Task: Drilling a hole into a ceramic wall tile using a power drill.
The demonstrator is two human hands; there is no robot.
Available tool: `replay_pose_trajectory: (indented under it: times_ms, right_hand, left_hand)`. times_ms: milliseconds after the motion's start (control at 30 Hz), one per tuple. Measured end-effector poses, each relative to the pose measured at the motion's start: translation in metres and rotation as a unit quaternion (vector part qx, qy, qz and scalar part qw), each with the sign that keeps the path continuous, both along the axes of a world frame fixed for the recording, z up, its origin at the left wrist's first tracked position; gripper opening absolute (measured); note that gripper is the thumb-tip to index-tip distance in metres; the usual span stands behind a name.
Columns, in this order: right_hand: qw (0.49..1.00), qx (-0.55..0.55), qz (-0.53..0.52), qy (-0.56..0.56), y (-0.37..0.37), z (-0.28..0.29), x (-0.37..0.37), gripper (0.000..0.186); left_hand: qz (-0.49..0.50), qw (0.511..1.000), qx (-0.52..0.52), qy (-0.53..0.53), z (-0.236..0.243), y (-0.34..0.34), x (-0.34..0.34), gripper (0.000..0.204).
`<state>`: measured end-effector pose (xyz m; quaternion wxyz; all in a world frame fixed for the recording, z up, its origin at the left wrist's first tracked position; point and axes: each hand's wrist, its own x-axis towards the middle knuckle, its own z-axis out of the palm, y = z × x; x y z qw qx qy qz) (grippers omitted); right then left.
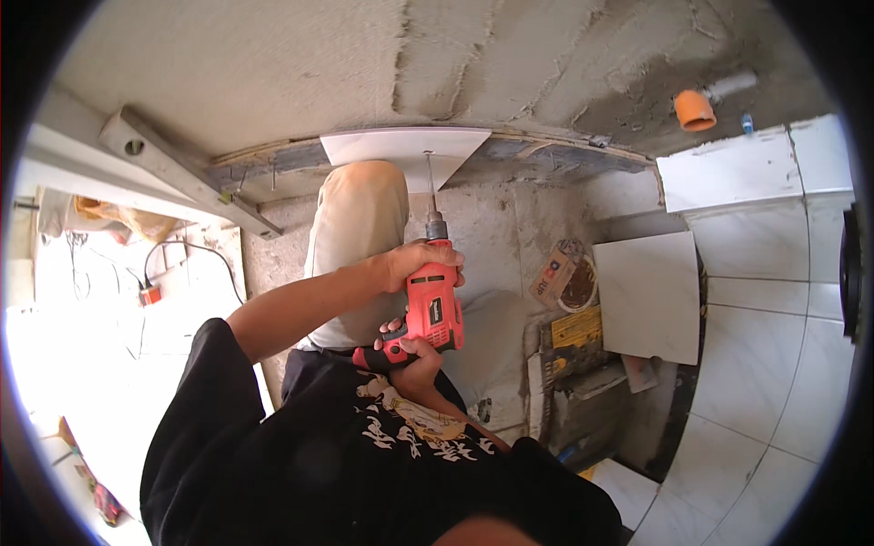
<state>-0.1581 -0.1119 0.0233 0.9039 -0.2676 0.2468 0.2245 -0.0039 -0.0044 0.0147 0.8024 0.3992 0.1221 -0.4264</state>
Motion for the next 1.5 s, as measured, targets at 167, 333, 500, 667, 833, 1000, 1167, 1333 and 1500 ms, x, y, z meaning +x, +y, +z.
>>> replay_pose_trajectory:
  times_ms: [167,333,500,667,833,1000,1167,1333,1500]
  right_hand:
    - [0.998,-0.044,-0.040,-0.010,0.003,-0.005,-0.005,0.053]
    - [0.996,-0.079,-0.041,-0.024,0.004,0.001,-0.004,0.051]
    - [0.990,-0.133,-0.036,-0.037,0.006,0.007,-0.004,0.052]
    - [0.987,-0.147,-0.038,-0.043,0.012,0.016,-0.002,0.052]
    - [0.985,-0.161,-0.035,-0.048,0.014,0.021,-0.001,0.048]
    - [0.985,-0.163,-0.043,-0.041,0.015,0.024,0.000,0.043]
    - [0.987,-0.146,-0.037,-0.049,0.013,0.022,0.000,0.044]
    - [0.990,-0.135,-0.039,-0.028,0.011,0.024,0.000,0.045]
    - [0.990,-0.134,-0.034,-0.038,0.008,0.018,-0.002,0.045]
  left_hand:
    - [-0.013,0.995,-0.098,0.005,-0.002,0.004,-0.003,0.046]
    - [-0.040,0.986,-0.156,0.050,-0.003,0.005,-0.003,0.040]
    - [-0.034,0.979,-0.195,0.045,-0.007,0.004,0.001,0.035]
    - [-0.035,0.974,-0.217,0.047,-0.011,0.006,0.002,0.033]
    - [-0.034,0.976,-0.215,0.033,-0.009,0.007,0.002,0.032]
    - [-0.032,0.977,-0.210,0.038,-0.010,0.006,0.002,0.032]
    - [-0.030,0.977,-0.206,0.050,-0.009,0.006,0.003,0.031]
    - [-0.023,0.980,-0.191,0.043,-0.007,0.005,0.002,0.030]
    - [-0.021,0.981,-0.190,0.044,-0.007,0.004,0.002,0.030]
